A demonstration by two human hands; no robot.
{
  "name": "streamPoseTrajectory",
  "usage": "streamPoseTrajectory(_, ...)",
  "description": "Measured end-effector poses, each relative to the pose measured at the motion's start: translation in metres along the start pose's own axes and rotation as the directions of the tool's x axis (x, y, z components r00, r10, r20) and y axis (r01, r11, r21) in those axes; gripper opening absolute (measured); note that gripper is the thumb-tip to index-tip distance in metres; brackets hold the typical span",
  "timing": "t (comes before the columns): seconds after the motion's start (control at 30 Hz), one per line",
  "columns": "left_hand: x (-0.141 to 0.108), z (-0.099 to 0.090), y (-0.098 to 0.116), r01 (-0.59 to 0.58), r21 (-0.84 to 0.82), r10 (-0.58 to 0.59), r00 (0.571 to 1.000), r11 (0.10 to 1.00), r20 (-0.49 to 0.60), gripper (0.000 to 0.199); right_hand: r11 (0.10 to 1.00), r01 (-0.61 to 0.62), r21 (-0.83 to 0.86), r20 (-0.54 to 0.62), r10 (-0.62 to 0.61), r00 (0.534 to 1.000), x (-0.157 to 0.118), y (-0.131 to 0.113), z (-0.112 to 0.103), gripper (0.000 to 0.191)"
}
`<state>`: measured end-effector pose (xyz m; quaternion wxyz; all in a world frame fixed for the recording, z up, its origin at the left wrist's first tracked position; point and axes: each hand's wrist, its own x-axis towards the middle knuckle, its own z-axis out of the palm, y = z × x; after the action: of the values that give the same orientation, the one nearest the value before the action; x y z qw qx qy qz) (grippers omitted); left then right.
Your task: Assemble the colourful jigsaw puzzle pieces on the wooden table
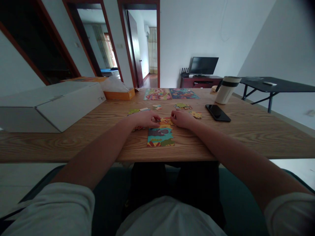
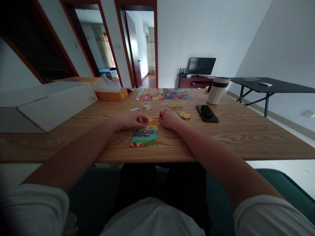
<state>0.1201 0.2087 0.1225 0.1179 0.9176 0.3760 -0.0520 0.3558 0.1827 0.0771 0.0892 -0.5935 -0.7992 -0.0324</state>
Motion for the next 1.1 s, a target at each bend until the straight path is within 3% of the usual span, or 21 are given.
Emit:
streamPoseTrajectory(0.37, 0.002, 0.001, 0.001, -0.057, 0.034, 0.057, 0.998, 0.998, -0.013, 0.048, 0.991, -0.097, -0.092, -0.001, 0.098, 0.995, -0.001, -0.009, -0.003, 0.036)
streamPoseTrajectory(0.73, 0.007, 0.007, 0.0, -0.138, 0.152, 0.146, 0.988, 0.979, -0.044, 0.046, 0.995, -0.05, -0.088, -0.019, 0.049, 0.999, 0.002, -0.012, -0.002, 0.035)
streamPoseTrajectory(1.0, 0.008, 0.017, 0.02, -0.196, 0.234, 0.236, 0.959, 0.952, -0.156, 0.056, 0.994, 0.01, -0.107, -0.028, -0.013, 1.0, 0.002, -0.013, -0.008, 0.033)
streamPoseTrajectory(1.1, 0.008, 0.019, 0.026, -0.226, 0.243, 0.26, 0.958, 0.943, -0.119, 0.055, 0.998, -0.067, -0.005, -0.075, 0.066, 0.995, 0.007, -0.001, -0.013, 0.028)
